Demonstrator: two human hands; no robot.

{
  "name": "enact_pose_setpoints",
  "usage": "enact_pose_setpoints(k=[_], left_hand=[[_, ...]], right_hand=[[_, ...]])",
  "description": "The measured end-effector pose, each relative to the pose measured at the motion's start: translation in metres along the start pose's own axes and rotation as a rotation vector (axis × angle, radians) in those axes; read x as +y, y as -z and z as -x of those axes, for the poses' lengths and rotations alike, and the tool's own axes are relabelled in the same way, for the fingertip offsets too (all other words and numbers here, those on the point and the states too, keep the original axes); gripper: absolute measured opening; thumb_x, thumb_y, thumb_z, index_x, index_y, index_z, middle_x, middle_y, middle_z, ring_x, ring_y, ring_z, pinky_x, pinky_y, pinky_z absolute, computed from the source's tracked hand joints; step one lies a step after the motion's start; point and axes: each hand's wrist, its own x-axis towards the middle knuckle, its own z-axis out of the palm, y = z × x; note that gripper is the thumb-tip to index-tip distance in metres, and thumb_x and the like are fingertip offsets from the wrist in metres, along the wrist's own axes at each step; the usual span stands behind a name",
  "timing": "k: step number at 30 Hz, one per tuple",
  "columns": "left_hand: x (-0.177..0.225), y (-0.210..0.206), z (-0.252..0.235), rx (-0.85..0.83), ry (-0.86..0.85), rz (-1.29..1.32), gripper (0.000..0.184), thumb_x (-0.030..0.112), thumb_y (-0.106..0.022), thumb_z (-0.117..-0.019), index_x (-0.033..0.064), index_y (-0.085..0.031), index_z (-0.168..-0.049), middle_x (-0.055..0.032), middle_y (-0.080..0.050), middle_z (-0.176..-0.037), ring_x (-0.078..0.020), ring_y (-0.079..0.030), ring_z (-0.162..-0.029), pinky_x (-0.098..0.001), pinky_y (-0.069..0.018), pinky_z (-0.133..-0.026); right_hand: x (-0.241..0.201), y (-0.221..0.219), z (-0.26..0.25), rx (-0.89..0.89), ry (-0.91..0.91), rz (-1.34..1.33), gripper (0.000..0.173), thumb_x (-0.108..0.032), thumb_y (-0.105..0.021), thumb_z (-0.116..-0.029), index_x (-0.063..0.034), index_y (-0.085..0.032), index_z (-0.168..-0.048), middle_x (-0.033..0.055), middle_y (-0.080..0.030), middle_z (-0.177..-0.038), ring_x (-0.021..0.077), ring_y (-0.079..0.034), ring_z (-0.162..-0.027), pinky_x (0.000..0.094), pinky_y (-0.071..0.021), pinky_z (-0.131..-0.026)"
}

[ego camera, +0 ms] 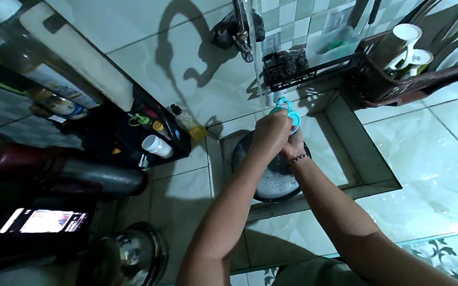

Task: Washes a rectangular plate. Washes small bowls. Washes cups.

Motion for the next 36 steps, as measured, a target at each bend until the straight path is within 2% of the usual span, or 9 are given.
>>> enact_pose_setpoints(k=[5,9,12,15,18,21,29,32,36], left_hand=[[-0.004,0.002,0.0,-0.072,0.044,-0.009,0.013,0.013,-0.069,-0.0958,0.0057,-0.077,-0.103,-0.014,-0.069,-0.113,-0.0305,-0.069,-0.104,-0.0511,-0.0563,-0.088],[-0.036,-0.013,0.022,-0.013,0.173,0.142,0.016,0.008,-0.07,-0.0933,0.0024,-0.075,-0.108,-0.0159,-0.071,-0.111,-0.0324,-0.069,-0.105,-0.0544,-0.0557,-0.093],[-0.053,-0.031,0.054,0.04,0.414,0.394,0.037,0.011,-0.07,-0.0976,0.004,-0.065,-0.134,-0.0161,-0.068,-0.127,-0.0298,-0.067,-0.115,-0.0505,-0.0557,-0.099],[-0.059,-0.059,0.078,0.069,0.59,0.632,0.038,0.015,-0.07,-0.0981,0.0017,-0.063,-0.133,-0.0182,-0.067,-0.127,-0.0276,-0.07,-0.109,-0.0459,-0.0592,-0.092],[-0.052,-0.075,0.098,0.075,0.616,0.697,0.027,0.007,-0.064,-0.0983,-0.0038,-0.067,-0.123,-0.0189,-0.07,-0.12,-0.0248,-0.07,-0.108,-0.0424,-0.0568,-0.097],[-0.043,-0.081,0.111,0.101,0.684,0.793,0.025,0.01,-0.062,-0.1016,-0.002,-0.067,-0.123,-0.0159,-0.071,-0.116,-0.022,-0.073,-0.098,-0.0398,-0.0622,-0.084],[-0.028,-0.082,0.117,0.179,0.765,0.949,0.028,0.011,-0.06,-0.1038,-0.0026,-0.063,-0.128,-0.0175,-0.071,-0.117,-0.0224,-0.073,-0.095,-0.0383,-0.0622,-0.078],[-0.021,-0.085,0.118,0.21,0.73,0.968,0.027,0.009,-0.056,-0.105,-0.0042,-0.063,-0.128,-0.0182,-0.071,-0.117,-0.023,-0.073,-0.095,-0.0388,-0.0624,-0.077],[-0.011,-0.09,0.122,0.232,0.763,1.008,0.029,0.01,-0.058,-0.1038,-0.0041,-0.062,-0.129,-0.0194,-0.069,-0.118,-0.0246,-0.072,-0.096,-0.0392,-0.0615,-0.077]], right_hand=[[-0.002,0.001,-0.007,-0.028,-0.022,0.049,0.052,-0.059,-0.03,-0.1025,-0.0183,-0.059,-0.089,0.0003,-0.063,-0.073,0.0112,-0.063,-0.067,0.0319,-0.056,-0.062],[-0.014,0.003,-0.023,0.036,-0.11,0.671,0.057,-0.064,-0.034,-0.1013,-0.0182,-0.053,-0.128,0.0049,-0.069,-0.098,0.0152,-0.068,-0.082,0.0346,-0.059,-0.07],[-0.022,-0.009,-0.034,0.072,-0.053,1.304,0.072,-0.044,-0.064,-0.0987,-0.0161,-0.03,-0.156,0.0179,-0.068,-0.117,0.0282,-0.071,-0.093,0.0448,-0.0611,-0.078],[-0.028,-0.025,-0.046,-0.09,0.123,1.857,0.09,-0.029,-0.091,-0.0751,-0.0077,-0.042,-0.148,0.0217,-0.065,-0.124,0.0332,-0.067,-0.11,0.0546,-0.0555,-0.095],[-0.028,-0.046,-0.052,-0.189,0.205,2.091,0.097,-0.026,-0.095,-0.069,-0.0108,-0.043,-0.149,0.0234,-0.064,-0.126,0.0392,-0.065,-0.114,0.0618,-0.0527,-0.095],[-0.023,-0.061,-0.05,-0.201,0.241,2.125,0.095,-0.02,-0.095,-0.0665,-0.0082,-0.046,-0.148,0.0232,-0.066,-0.124,0.0393,-0.065,-0.112,0.0612,-0.0533,-0.095],[-0.023,-0.074,-0.046,-0.252,0.21,2.028,0.09,-0.016,-0.092,-0.0707,-0.0074,-0.046,-0.148,0.023,-0.066,-0.125,0.0369,-0.067,-0.112,0.0581,-0.0543,-0.095],[-0.039,-0.073,-0.034,-0.243,0.151,1.846,0.083,-0.015,-0.09,-0.0757,-0.0046,-0.048,-0.146,0.0231,-0.064,-0.126,0.0335,-0.067,-0.109,0.052,-0.0579,-0.091],[-0.092,-0.049,-0.003,-0.132,0.18,1.81,0.082,-0.013,-0.09,-0.0745,-0.0023,-0.048,-0.144,0.0229,-0.064,-0.127,0.0322,-0.065,-0.113,0.0509,-0.0546,-0.098]])
